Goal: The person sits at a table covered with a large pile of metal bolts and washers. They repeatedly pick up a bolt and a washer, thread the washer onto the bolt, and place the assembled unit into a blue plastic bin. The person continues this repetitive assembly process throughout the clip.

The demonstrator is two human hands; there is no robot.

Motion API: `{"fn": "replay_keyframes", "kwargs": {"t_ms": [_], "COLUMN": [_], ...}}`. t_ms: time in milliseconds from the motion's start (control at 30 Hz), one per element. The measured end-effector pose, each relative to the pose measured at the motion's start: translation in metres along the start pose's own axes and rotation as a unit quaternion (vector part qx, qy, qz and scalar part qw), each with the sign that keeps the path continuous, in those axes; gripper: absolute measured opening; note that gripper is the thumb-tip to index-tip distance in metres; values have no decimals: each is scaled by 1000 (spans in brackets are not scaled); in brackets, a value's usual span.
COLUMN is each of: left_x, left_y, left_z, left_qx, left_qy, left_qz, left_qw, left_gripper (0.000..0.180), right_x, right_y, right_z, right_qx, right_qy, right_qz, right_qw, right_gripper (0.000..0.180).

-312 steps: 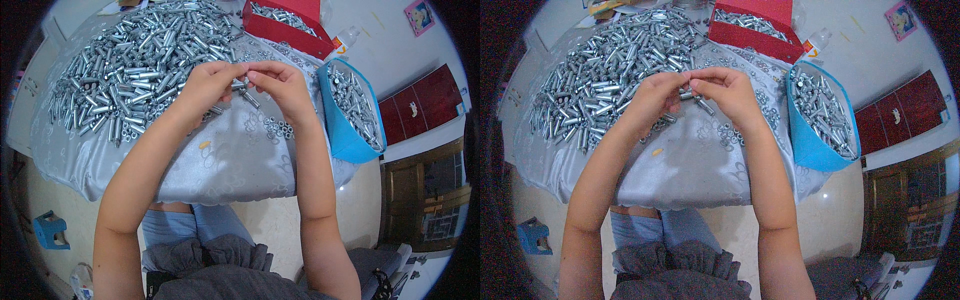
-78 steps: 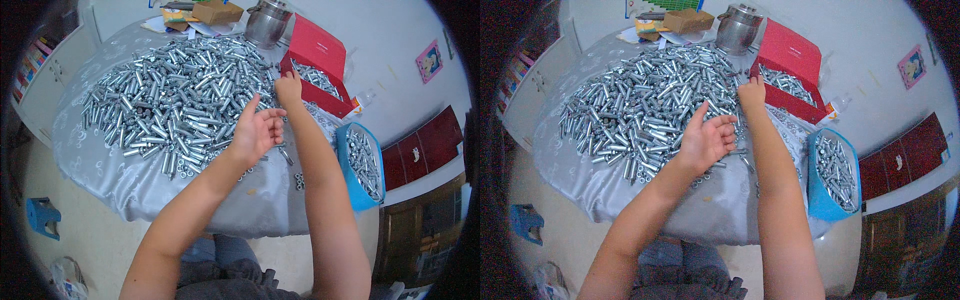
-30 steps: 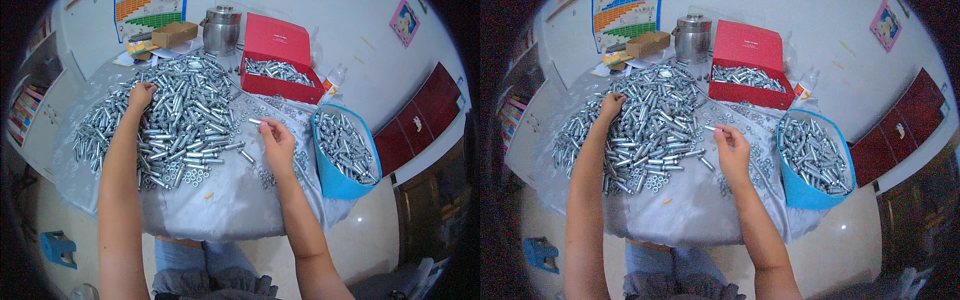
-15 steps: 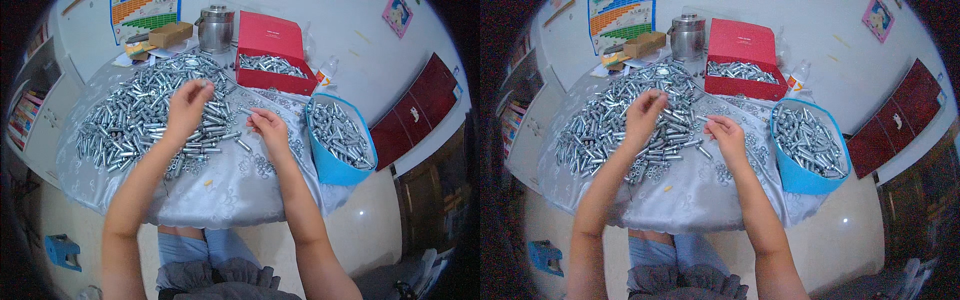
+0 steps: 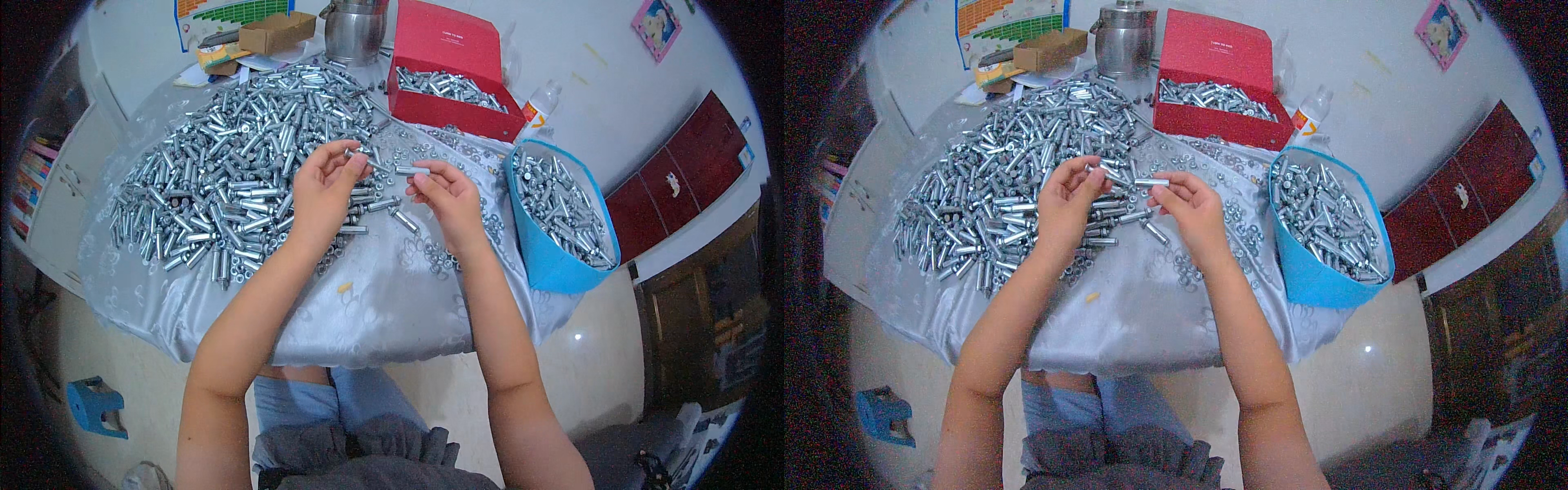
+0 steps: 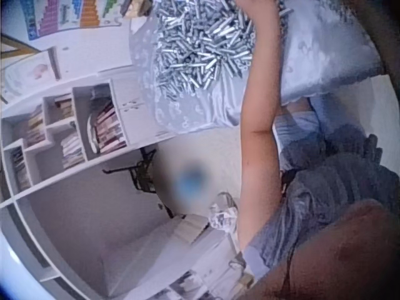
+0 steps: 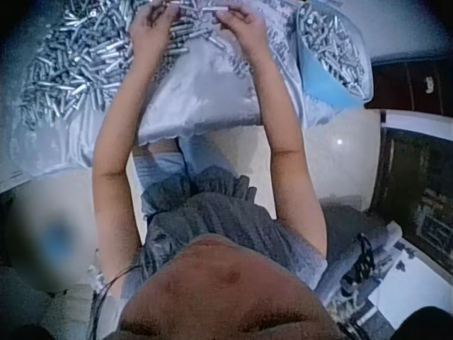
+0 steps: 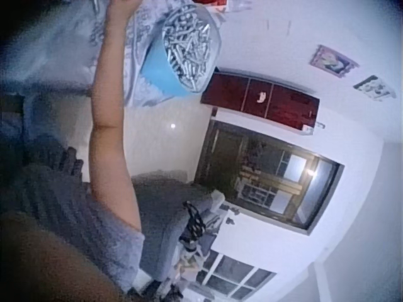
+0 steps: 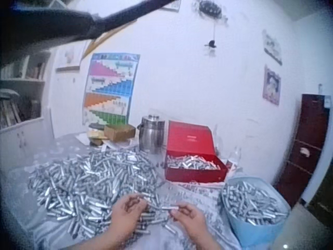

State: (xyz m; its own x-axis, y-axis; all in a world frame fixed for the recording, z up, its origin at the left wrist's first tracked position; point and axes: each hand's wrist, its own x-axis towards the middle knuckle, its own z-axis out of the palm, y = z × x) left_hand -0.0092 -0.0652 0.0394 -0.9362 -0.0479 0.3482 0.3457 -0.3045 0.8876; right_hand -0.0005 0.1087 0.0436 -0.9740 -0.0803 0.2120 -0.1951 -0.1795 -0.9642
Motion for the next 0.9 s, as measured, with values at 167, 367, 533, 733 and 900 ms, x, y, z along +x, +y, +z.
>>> {"fn": "replay_keyframes", "kwargs": {"t_ms": [167, 367, 533, 733, 900], "left_x": [-2, -1, -11, -13, -14], "left_y": [-4, -2, -4, -7, -1], "left_z": [1, 2, 10, 10, 13], "left_qx": [-14, -13, 58, 84, 49], "left_qy": [-5, -11, -57, -98, -83], "left_qz": [-27, -49, -12, -9, -18], "left_qw": [1000, 999, 997, 992, 995], "left_gripper": [25, 30, 30, 29, 21], "right_x": [-1, -4, -5, -7, -5], "right_y": [0, -1, 2, -4, -8], "right_z": [0, 4, 10, 10, 7], "right_qx": [-12, -15, 3, 1, 23], "right_qy": [-20, -30, -43, -56, -30], "right_qz": [3, 8, -21, -2, 23], "right_qw": [1000, 999, 999, 998, 999], "right_gripper": [26, 26, 25, 20, 22]}}
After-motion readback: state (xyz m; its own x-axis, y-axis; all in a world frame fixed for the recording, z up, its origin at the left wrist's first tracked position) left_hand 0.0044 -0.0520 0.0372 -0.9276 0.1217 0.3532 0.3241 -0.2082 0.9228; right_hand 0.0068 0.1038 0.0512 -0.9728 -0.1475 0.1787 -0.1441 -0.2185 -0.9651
